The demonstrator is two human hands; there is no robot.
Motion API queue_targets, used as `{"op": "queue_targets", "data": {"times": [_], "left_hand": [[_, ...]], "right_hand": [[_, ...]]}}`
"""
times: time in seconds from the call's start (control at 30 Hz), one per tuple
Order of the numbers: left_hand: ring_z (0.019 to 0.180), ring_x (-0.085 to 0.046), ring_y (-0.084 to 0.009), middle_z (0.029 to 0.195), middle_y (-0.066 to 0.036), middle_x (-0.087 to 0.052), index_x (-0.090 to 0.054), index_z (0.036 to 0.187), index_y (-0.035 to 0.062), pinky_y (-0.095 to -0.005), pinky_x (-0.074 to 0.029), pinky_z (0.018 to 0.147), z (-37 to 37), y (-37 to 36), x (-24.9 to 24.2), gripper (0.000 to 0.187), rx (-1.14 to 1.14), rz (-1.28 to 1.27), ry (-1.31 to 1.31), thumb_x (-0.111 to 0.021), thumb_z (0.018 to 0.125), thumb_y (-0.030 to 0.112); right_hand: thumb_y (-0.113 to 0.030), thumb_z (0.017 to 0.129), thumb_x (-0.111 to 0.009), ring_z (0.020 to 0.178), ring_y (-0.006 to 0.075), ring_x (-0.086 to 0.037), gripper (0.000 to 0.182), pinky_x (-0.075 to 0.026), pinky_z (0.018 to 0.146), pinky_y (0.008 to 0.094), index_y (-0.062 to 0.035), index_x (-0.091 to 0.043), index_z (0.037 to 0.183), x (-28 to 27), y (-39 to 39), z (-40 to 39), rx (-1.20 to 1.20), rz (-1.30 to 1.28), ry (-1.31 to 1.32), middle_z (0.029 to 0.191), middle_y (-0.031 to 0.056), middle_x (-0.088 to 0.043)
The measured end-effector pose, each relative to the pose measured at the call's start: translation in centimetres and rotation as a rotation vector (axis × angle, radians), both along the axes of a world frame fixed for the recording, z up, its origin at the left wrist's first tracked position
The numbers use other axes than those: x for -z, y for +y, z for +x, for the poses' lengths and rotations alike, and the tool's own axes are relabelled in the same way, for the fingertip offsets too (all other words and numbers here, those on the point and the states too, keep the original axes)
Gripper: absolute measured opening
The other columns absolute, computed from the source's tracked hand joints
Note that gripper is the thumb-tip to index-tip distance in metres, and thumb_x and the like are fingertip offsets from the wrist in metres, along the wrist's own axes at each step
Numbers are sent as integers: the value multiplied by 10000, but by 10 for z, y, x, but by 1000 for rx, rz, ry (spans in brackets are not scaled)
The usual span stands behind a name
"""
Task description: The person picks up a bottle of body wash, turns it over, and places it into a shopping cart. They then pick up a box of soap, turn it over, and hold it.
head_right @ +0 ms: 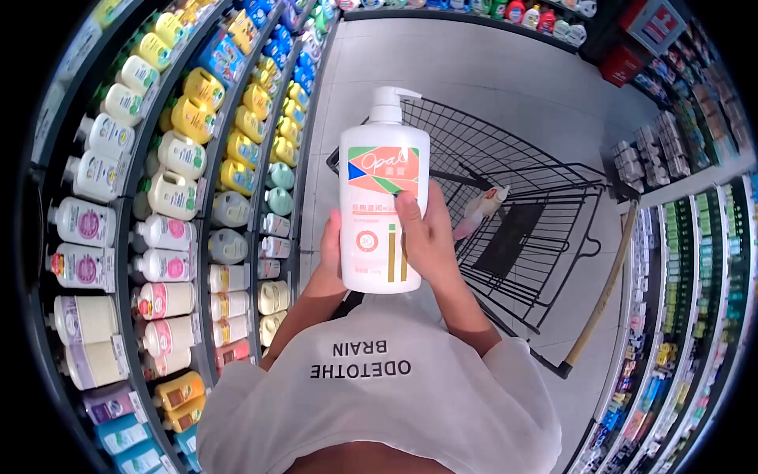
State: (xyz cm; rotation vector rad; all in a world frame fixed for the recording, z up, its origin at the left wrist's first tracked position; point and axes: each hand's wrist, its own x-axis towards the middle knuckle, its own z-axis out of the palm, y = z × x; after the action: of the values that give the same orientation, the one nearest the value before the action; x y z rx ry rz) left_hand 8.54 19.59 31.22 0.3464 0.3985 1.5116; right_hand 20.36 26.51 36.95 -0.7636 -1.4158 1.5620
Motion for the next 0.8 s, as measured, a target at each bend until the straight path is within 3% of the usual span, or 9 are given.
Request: {"op": "queue_targets", "data": {"times": [0.1, 0.3, 0.57, 0.8], "left_hand": [[1158, -453, -289, 1294, -176, -413, -270, 1328, -1, -414, -376, 963, 0, -4, -4, 755, 9, -25, 27, -489, 787, 478], [1110, -495, -274, 1247, -181, -455, -304, 1301, -22, -369, -400, 944, 2, -2, -9, 712, 64, 48, -101, -553, 714, 295], [1078, -518, -247, 1212, -167, -478, -316, 1287, -25, -344, -434, 900, 5, -4, -27, 709, 48, -40, 39, -578, 684, 241], [1023, -545, -212, 1148, -146, -510, -328, 1271, -19, -315, -473, 834, 7, -3, -44, 699, 24, -100, 216, -595, 671, 220]], "right_hand": [[-289, 949, -390, 823, 73, -473, 350, -398, 734, 213, 38, -444, 1061, -4, -1, -2, -32, -38, 7, 917, 65, -536], [-314, 964, -315, 815, 71, -468, 391, -382, 745, 196, 31, -446, 1090, -6, 0, 0, -38, -16, -25, 931, 60, -535], [-299, 952, -315, 909, 90, -475, 398, -361, 835, 220, 35, -431, 1135, 2, 8, 2, -91, -246, 203, 1018, 91, -522], [-203, 928, -372, 942, 104, -496, 345, -383, 846, 232, 50, -405, 1161, -8, 12, 7, -137, -302, 177, 1069, 106, -524]]}}
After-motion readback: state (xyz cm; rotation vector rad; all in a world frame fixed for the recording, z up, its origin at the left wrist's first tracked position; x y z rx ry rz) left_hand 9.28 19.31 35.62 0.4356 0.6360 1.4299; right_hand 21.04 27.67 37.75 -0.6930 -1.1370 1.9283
